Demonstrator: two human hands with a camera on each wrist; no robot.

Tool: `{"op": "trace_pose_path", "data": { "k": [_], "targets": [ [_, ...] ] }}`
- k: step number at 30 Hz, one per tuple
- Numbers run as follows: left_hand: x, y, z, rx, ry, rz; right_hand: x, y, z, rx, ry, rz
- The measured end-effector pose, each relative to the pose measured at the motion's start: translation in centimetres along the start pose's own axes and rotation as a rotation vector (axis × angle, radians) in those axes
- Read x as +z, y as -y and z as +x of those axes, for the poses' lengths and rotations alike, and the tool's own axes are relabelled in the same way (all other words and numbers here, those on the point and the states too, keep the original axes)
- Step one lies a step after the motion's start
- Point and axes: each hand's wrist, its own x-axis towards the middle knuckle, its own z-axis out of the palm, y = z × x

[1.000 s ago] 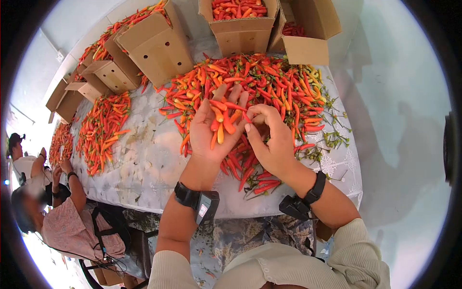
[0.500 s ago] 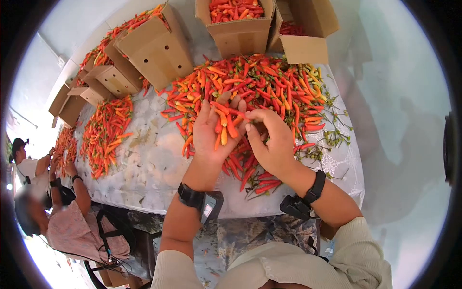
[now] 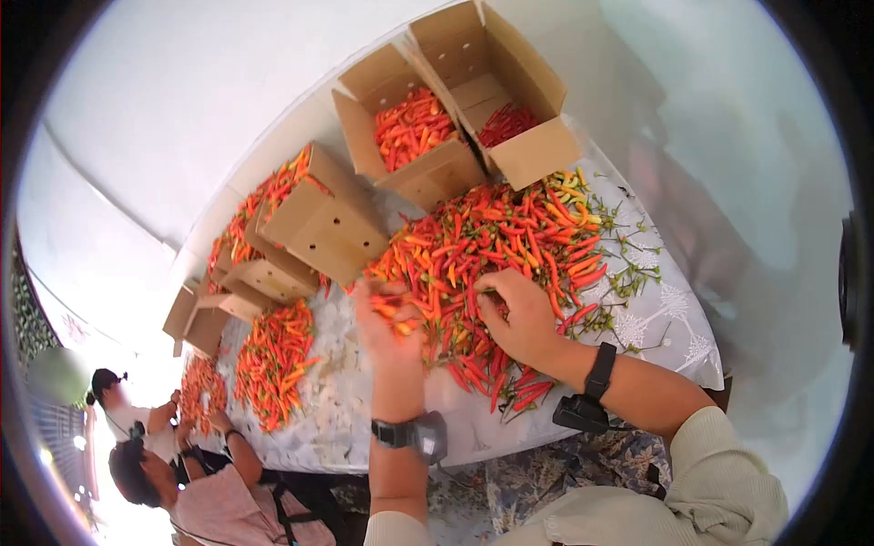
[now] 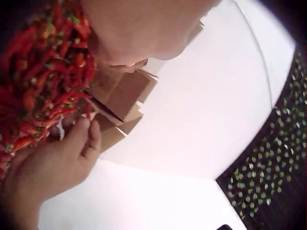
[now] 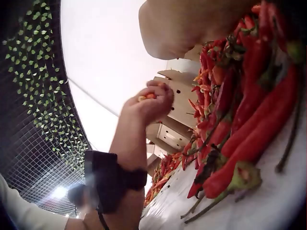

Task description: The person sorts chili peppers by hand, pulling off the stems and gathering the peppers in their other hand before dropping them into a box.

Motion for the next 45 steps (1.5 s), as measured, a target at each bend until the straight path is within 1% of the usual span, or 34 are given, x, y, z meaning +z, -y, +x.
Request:
{"op": "trace_pose_path", "data": {
  "k": [1,2,3,5,7,8,9,10,12,15,16,17,18,19,20,21,22,24,26,29,32,33,35,36,39,40,43,44,45],
  "targets": [
    [1.3,-1.3,-0.5,0.151,0.043,0.127,0.0,-0.1,-0.1,-0.035,0.002,-0.025],
    [3.2,-2.5,-0.9,0.383,0.052,0.185,-0.2,0.2,-0.2,0.046,0.054,0.016],
    [5.2,-3.7,-1.4,0.617,0.060,0.240,-0.3,0.4,-0.1,0.046,0.061,0.018],
    [8.8,-6.6,-3.6,1.011,0.135,0.351,-0.4,0.7,-0.1,0.048,0.082,0.026],
    [10.9,-8.9,-5.2,1.467,0.033,0.501,-0.5,1.0,0.0,0.003,0.078,0.026],
    [12.1,-9.1,-5.7,1.895,-0.192,0.700,-0.5,1.0,0.0,-0.016,0.068,0.027],
    [13.2,-9.1,-6.3,2.146,-0.285,0.770,-0.5,1.0,0.0,-0.036,0.058,0.025],
    [14.3,-9.1,-6.9,2.399,-0.428,0.810,-0.4,1.0,0.0,-0.038,0.067,0.023],
    [16.1,-8.9,-8.0,2.399,-0.022,0.472,-0.3,0.9,0.0,-0.043,0.083,0.015],
    [19.5,-7.5,-7.1,2.558,-0.134,0.255,-0.3,0.7,-0.1,-0.047,0.117,0.013],
    [20.5,-7.4,-5.7,2.582,-0.100,0.265,-0.3,0.6,-0.1,-0.047,0.109,0.010],
    [20.7,-7.3,-3.5,2.558,-0.180,0.398,-0.2,0.6,-0.1,-0.045,0.102,0.007],
    [20.2,-7.0,0.5,2.457,-0.006,0.556,-0.2,0.5,-0.1,-0.043,0.097,0.007],
    [20.0,-6.2,5.0,2.059,0.217,0.738,-0.3,0.3,-0.1,-0.028,0.120,0.004],
    [19.7,-5.4,9.5,1.645,0.298,0.875,-0.3,0.0,-0.1,-0.016,0.146,0.005],
    [20.7,-4.6,11.1,1.562,0.328,1.474,-0.1,-0.1,-0.1,-0.005,0.174,0.011],
    [19.3,-2.6,14.1,1.763,0.330,1.866,0.2,-0.1,-0.2,-0.007,0.167,0.007],
    [15.0,-1.2,15.6,1.373,0.346,2.123,-0.2,-0.4,0.2,-0.017,0.140,-0.026],
    [12.8,0.0,13.6,1.441,0.395,1.947,-0.6,-0.2,0.6,-0.019,0.141,-0.045],
    [9.2,0.8,9.6,1.147,0.449,1.716,0.0,-0.1,-0.3,-0.020,0.135,-0.015],
    [5.2,1.6,5.8,1.295,0.290,1.581,0.2,-0.2,-0.7,-0.034,0.109,0.009],
    [3.7,1.9,4.5,1.128,0.276,1.523,0.3,-0.2,-0.6,-0.043,0.095,0.012],
    [0.9,2.3,2.0,0.815,0.230,1.376,0.3,0.1,-0.5,-0.002,0.080,0.042],
    [-1.4,2.7,2.2,0.616,0.344,1.179,0.3,0.2,-0.3,0.010,0.073,0.053],
    [-3.5,2.6,-0.5,0.057,0.356,0.930,-0.3,1.1,0.1,0.181,0.111,0.124],
    [-4.2,2.9,-0.6,0.076,0.384,0.907,-0.2,1.2,0.0,0.296,0.115,0.216],
    [-3.8,3.7,-1.6,0.121,0.441,0.801,0.3,0.9,-0.1,0.304,0.090,0.302],
    [-3.2,4.2,-2.0,0.147,0.442,0.762,0.3,0.9,-0.2,0.298,0.125,0.279],
    [-3.5,4.3,-2.0,0.134,0.423,0.771,0.3,0.8,-0.2,0.291,0.161,0.255]
  ]
}}
